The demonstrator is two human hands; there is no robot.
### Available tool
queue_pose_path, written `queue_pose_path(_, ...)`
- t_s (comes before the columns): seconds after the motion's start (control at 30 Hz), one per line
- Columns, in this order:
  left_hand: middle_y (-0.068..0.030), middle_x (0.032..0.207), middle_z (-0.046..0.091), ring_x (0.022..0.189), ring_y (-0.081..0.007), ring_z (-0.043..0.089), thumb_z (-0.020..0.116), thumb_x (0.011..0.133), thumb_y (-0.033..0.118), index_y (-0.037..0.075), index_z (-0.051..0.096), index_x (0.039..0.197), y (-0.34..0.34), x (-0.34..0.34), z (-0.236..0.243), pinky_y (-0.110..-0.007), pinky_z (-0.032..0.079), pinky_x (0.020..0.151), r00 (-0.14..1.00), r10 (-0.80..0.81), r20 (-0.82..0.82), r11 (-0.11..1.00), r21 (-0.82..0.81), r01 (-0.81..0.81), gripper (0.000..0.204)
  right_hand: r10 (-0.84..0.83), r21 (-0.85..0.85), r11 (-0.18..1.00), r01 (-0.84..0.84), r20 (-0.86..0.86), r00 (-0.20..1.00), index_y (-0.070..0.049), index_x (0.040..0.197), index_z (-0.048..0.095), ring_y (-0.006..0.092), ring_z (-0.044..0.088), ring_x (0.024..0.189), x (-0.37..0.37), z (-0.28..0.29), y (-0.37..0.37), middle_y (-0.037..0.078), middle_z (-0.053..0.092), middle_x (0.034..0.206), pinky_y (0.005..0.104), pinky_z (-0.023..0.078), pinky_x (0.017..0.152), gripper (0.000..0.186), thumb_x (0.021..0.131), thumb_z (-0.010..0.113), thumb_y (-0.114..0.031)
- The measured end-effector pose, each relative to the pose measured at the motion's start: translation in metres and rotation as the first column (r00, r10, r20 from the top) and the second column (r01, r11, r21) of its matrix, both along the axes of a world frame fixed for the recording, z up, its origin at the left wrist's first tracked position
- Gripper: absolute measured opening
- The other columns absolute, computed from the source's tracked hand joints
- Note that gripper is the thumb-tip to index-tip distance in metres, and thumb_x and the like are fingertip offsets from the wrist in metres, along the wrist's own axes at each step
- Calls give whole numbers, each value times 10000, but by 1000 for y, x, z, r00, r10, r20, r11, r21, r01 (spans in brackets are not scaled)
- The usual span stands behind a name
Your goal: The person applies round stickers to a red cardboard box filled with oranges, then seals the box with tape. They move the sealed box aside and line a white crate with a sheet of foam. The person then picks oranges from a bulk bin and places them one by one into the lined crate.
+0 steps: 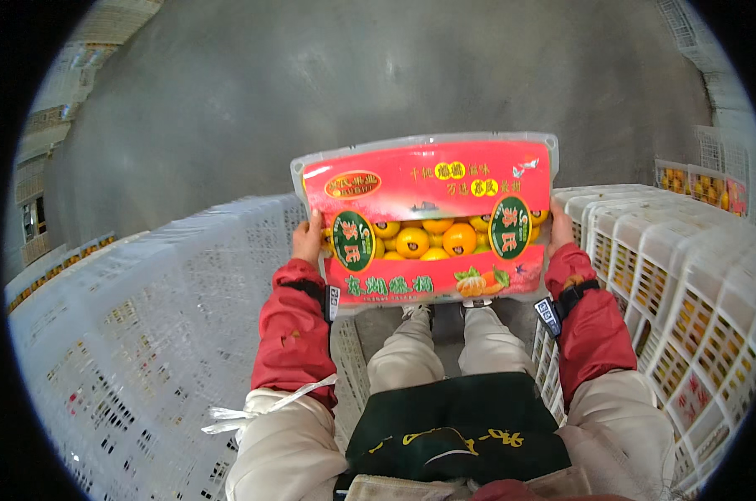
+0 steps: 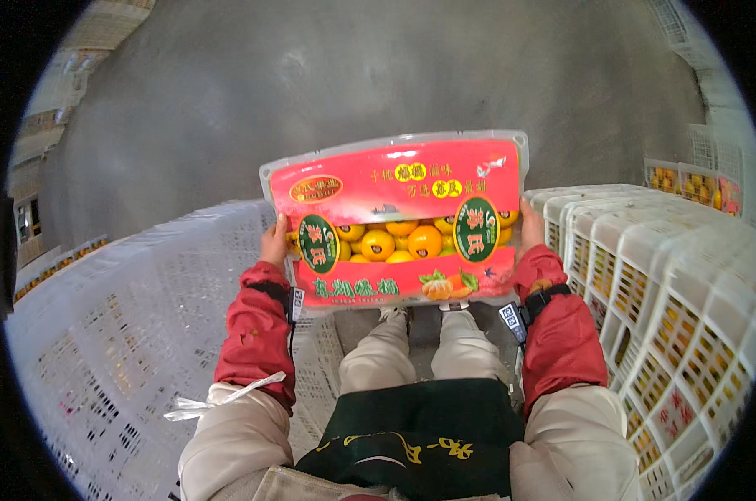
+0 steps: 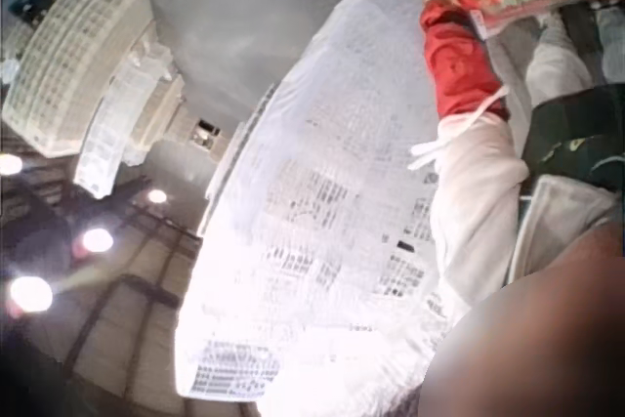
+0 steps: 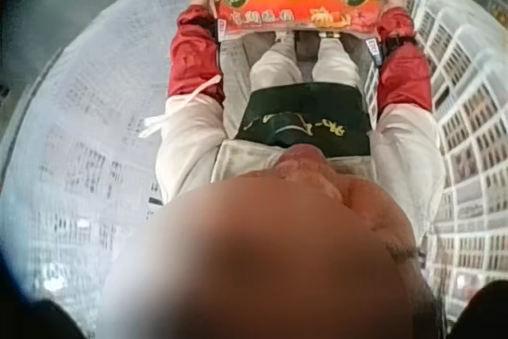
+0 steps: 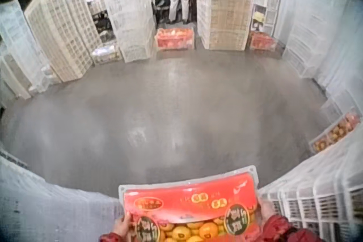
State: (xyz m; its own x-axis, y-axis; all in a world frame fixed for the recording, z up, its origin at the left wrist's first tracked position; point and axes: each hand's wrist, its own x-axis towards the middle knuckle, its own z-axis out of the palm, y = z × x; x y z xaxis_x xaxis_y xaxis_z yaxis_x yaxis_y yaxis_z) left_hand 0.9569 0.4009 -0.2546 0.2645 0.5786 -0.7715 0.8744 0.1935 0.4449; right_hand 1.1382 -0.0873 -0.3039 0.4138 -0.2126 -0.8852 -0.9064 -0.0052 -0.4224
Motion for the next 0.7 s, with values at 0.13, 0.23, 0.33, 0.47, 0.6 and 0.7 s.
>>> queue_pose_path(0.13, -120, 867, 628, 747, -177, 558, 555, 934, 555, -53, 623, 1015, 3, -8, -11, -333, 463, 651, 996, -82, -28, 995, 53, 83, 617, 7, 84, 996, -13, 73, 997, -77, 1171, 640, 183, 625, 895, -7, 1, -1, 24, 685, 1024, 353, 486, 815, 426, 974, 517, -434)
queue_pose_path(0.23, -149, 919, 628, 830, -207, 559, 539, 942, 563, -44, 597, 969, 9, -20, -16, -360, 459, 749, 994, -53, 96, 998, -19, 55, 611, -120, 30, 992, 119, 61, 991, -71, 1169, 637, 200, 648, 953, -9, -9, 2, 45, 689, 1070, 369, 502, 854, 394, 976, 514, -391)
queue_pose_path(0.33, -155, 934, 620, 855, -223, 557, 534, 942, 574, -44, 579, 942, 16, -24, -24, -369, 457, 776, 973, -229, 37, 972, 68, 226, 619, -102, 57, 993, 100, 38, 994, -99, 1144, 644, 186, 661, 912, -1, -19, -1, 51, 695, 1056, 354, 519, 833, 332, 951, 529, -344)
queue_pose_path(0.47, -306, 1141, 610, 1088, -395, 591, 581, 908, 561, -104, 565, 1168, 5, -19, -15, -427, 453, 954, 925, -317, -208, 828, 416, 377, 714, 381, -277, 880, -385, -72, 922, -39, 1048, 652, 252, 647, 936, 8, -15, -26, 114, 681, 1012, 377, 486, 815, 365, 962, 521, -369)
queue_pose_path(0.6, -279, 1237, 579, 1163, -382, 566, 706, 871, 330, -85, 524, 1275, -63, -49, 45, -427, 437, 1004, 984, -149, 99, 947, 302, 113, 607, 900, -491, 306, -816, -131, 416, -72, 827, 584, 293, 605, 733, -33, 18, -74, 124, 615, 793, 442, 458, 662, 323, 960, 454, -337)
queue_pose_path(0.7, -270, 1216, 593, 1138, -361, 582, 702, 859, 336, -63, 535, 1279, -116, -90, 123, -428, 455, 972, 958, -286, 2, 947, 155, 282, 603, 633, -147, 752, -643, -113, 766, -87, 768, 555, 245, 562, 587, -98, 63, -96, 86, 563, 643, 418, 433, 532, 290, 949, 489, -303)
